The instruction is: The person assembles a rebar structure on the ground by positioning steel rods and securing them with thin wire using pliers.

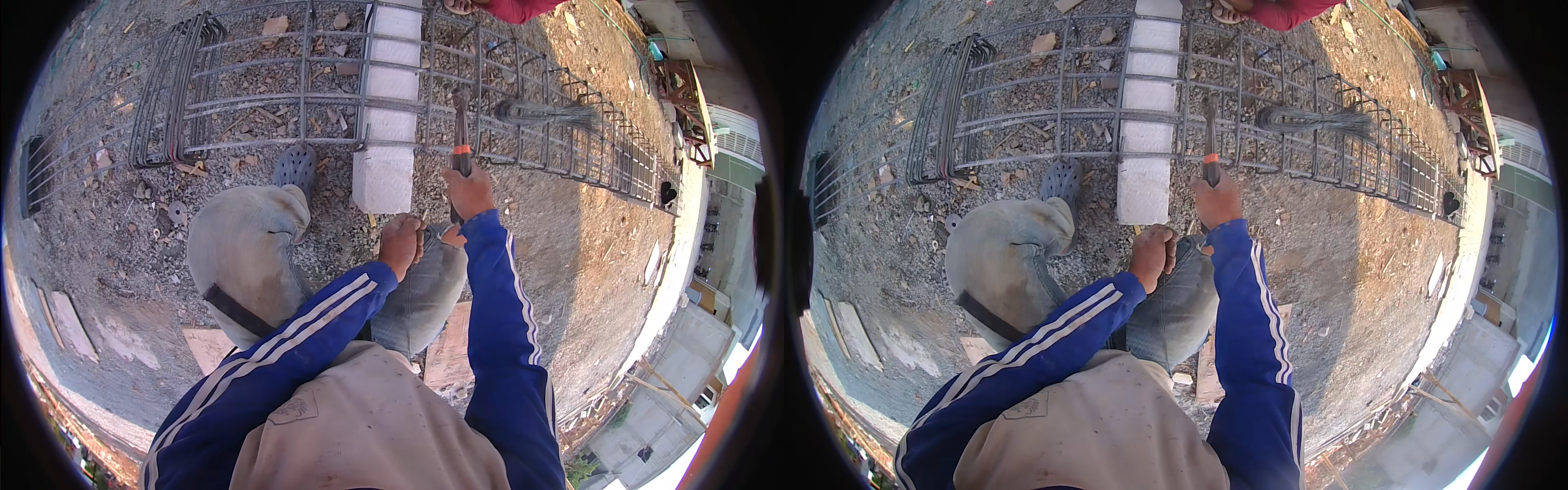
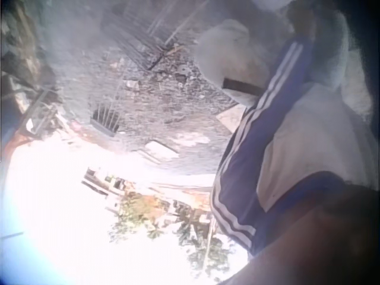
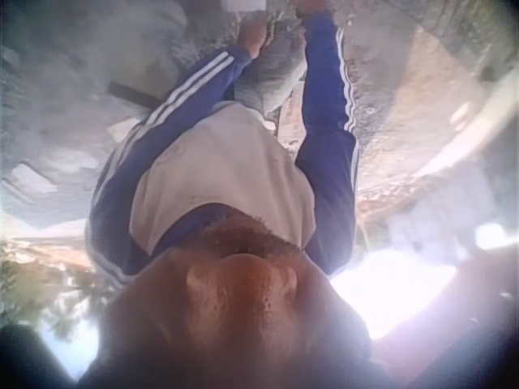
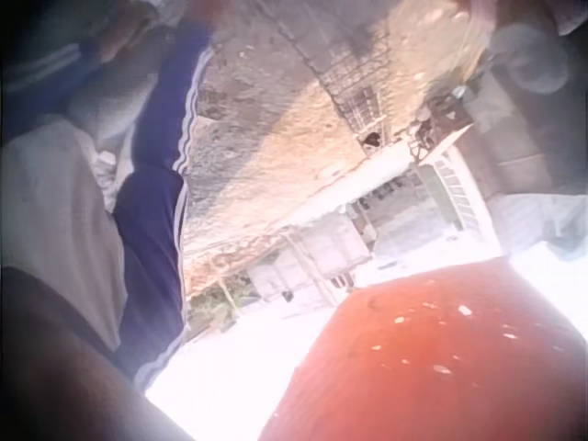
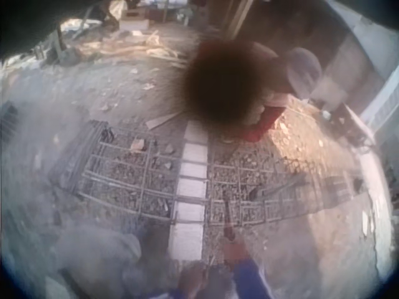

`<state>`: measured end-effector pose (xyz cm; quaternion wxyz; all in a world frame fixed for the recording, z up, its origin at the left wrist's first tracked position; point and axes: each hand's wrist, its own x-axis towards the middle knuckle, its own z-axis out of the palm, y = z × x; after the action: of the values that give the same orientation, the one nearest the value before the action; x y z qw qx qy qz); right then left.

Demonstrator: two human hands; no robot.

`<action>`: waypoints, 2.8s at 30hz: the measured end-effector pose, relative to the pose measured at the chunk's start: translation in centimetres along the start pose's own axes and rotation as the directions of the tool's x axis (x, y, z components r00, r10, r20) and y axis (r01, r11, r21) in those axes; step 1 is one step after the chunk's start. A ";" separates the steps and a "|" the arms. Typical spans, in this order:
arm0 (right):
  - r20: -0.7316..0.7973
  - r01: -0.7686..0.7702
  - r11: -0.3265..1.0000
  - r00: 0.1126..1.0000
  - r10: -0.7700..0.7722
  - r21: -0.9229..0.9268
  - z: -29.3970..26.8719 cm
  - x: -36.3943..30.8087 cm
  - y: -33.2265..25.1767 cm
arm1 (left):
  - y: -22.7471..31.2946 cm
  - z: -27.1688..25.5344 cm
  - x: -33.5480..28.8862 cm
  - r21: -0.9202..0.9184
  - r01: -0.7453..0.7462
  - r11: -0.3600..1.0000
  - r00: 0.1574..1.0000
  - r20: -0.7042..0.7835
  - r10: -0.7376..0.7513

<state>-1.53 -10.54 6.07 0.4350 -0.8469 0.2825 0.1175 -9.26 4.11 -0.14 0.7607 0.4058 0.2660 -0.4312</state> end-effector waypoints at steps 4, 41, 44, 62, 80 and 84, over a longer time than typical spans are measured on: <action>0.291 -0.155 0.981 0.939 0.182 -0.113 -5.2 -3.9 2.6 | 3.4 2.4 0.7 -0.108 -0.019 0.994 0.992 -0.124 0.005; -0.055 -0.007 0.960 0.998 -0.009 -0.280 6.4 -5.4 11.1 | 1.0 -0.5 5.6 0.197 -0.350 0.916 0.915 -0.138 0.380; 0.040 -0.024 0.958 0.999 0.036 -0.285 4.5 -5.3 8.7 | 0.9 -0.3 5.7 0.245 -0.399 0.884 0.886 -0.145 0.440; 0.264 -0.264 0.965 0.930 0.256 -0.006 5.5 -5.3 7.9 | 1.4 0.2 4.4 0.235 -0.375 0.897 0.892 -0.172 0.418; -0.088 0.069 0.939 0.991 -0.104 -0.337 5.6 -9.5 9.3 | 1.9 4.3 7.6 0.153 -0.085 0.985 0.985 -0.135 0.106; -0.179 -0.159 0.955 0.977 0.116 -0.251 8.7 -6.6 11.5 | 0.4 3.4 8.3 0.528 -0.105 0.843 0.954 -0.185 0.236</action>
<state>-13.15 -6.44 -3.86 0.2847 -0.8822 0.3571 0.1148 -4.64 -2.33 -4.41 0.6223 0.6652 0.1952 -0.3635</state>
